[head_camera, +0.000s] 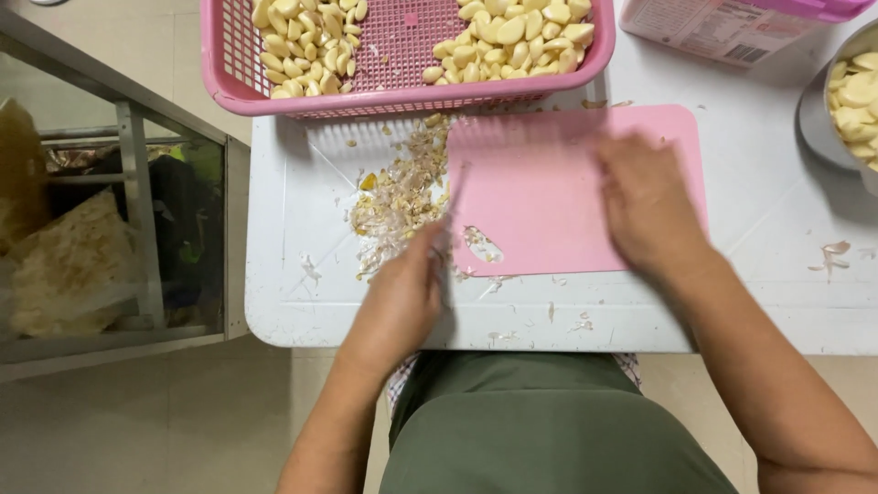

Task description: Peeling and slicing individual garlic cloves on a pink cutting board using a small knife.

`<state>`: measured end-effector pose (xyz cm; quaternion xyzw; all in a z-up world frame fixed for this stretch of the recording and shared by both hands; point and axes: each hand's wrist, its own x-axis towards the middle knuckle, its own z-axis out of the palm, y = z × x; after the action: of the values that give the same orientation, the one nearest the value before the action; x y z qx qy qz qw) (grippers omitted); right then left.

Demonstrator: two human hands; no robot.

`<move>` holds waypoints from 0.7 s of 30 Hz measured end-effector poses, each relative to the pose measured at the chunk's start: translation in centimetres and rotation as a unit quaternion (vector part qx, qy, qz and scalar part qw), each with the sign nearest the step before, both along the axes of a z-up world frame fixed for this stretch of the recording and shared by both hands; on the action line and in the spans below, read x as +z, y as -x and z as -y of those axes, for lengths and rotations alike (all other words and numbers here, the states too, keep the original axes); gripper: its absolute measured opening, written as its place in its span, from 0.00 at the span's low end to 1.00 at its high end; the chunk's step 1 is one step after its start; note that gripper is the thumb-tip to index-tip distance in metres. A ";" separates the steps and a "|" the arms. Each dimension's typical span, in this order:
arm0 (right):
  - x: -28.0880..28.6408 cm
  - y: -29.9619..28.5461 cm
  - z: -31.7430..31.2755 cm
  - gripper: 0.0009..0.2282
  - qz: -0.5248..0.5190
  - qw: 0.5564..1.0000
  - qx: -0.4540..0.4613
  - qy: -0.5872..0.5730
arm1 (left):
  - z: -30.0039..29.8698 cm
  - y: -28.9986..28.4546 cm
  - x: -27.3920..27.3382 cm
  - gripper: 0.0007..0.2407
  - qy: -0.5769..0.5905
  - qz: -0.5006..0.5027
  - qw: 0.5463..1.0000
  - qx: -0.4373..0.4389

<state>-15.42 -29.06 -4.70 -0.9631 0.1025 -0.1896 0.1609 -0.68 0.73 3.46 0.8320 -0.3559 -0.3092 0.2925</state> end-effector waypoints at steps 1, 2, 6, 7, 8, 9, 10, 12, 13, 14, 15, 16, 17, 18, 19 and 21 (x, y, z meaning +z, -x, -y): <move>0.5 0.6 0.6 0.18 0.000 1.000 0.004 -0.002 | -0.3 -0.3 0.7 0.20 -0.002 0.000 1.000 0.004; 1.0 1.2 1.2 0.17 -0.018 1.000 -0.022 -0.006 | -0.5 -0.5 1.4 0.20 -0.018 -0.066 0.997 0.046; 1.5 1.8 1.4 0.16 0.025 1.000 -0.001 -0.018 | -0.9 -0.8 2.6 0.21 0.010 -0.177 0.980 0.090; 1.6 1.6 0.8 0.16 0.026 1.000 -0.001 -0.017 | -0.8 -0.8 2.5 0.21 0.012 -0.177 0.980 0.089; 1.7 1.4 0.2 0.11 0.023 0.998 -0.019 -0.060 | -0.7 -0.7 2.5 0.20 0.033 -0.174 0.980 0.087; 1.7 1.1 -0.4 0.07 0.019 0.994 -0.034 -0.105 | -0.7 -0.7 2.5 0.19 0.054 -0.170 0.980 0.087; 2.1 1.1 -0.9 0.07 0.019 0.994 -0.033 -0.104 | -0.9 -0.4 1.3 0.19 0.054 -0.170 0.980 0.088; 2.9 0.8 -1.9 0.07 0.106 0.988 -0.027 -0.113 | -1.3 0.3 -1.1 0.19 0.139 0.090 0.986 0.031; 3.3 0.7 -2.2 0.07 0.105 0.988 -0.025 -0.114 | -1.2 0.7 -1.7 0.19 0.139 0.089 0.986 0.033; 3.6 0.5 -2.5 0.06 0.123 0.984 -0.029 -0.127 | -1.2 1.2 -2.3 0.20 0.132 0.210 0.968 0.030; 4.0 0.4 -2.8 0.06 0.143 0.979 -0.036 -0.139 | -0.9 1.5 -3.0 0.20 0.125 0.327 0.937 0.024; 4.5 0.2 -2.9 0.06 0.143 0.979 -0.036 -0.138 | -0.7 1.6 -3.1 0.20 0.126 0.327 0.936 0.024; 4.9 -0.2 -3.0 0.06 0.152 0.978 -0.024 -0.138 | -0.5 1.8 -3.3 0.19 0.126 0.346 0.929 0.022; 5.4 -0.5 -3.2 0.08 0.162 0.977 -0.012 -0.138 | -0.4 1.9 -3.4 0.17 0.125 0.366 0.922 0.020; 5.6 -0.8 -3.3 0.08 0.165 0.976 -0.005 -0.139 | -0.2 2.3 -4.2 0.17 0.123 0.371 0.920 0.025; 6.4 -2.0 -3.5 0.05 0.163 0.977 0.026 -0.136 | 0.1 2.5 -5.5 0.20 0.086 0.345 0.934 0.022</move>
<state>-13.38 -25.59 1.73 -0.8905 0.0743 -0.3244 0.3102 -3.13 0.60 -2.07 0.8665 -0.4422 0.0356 0.2290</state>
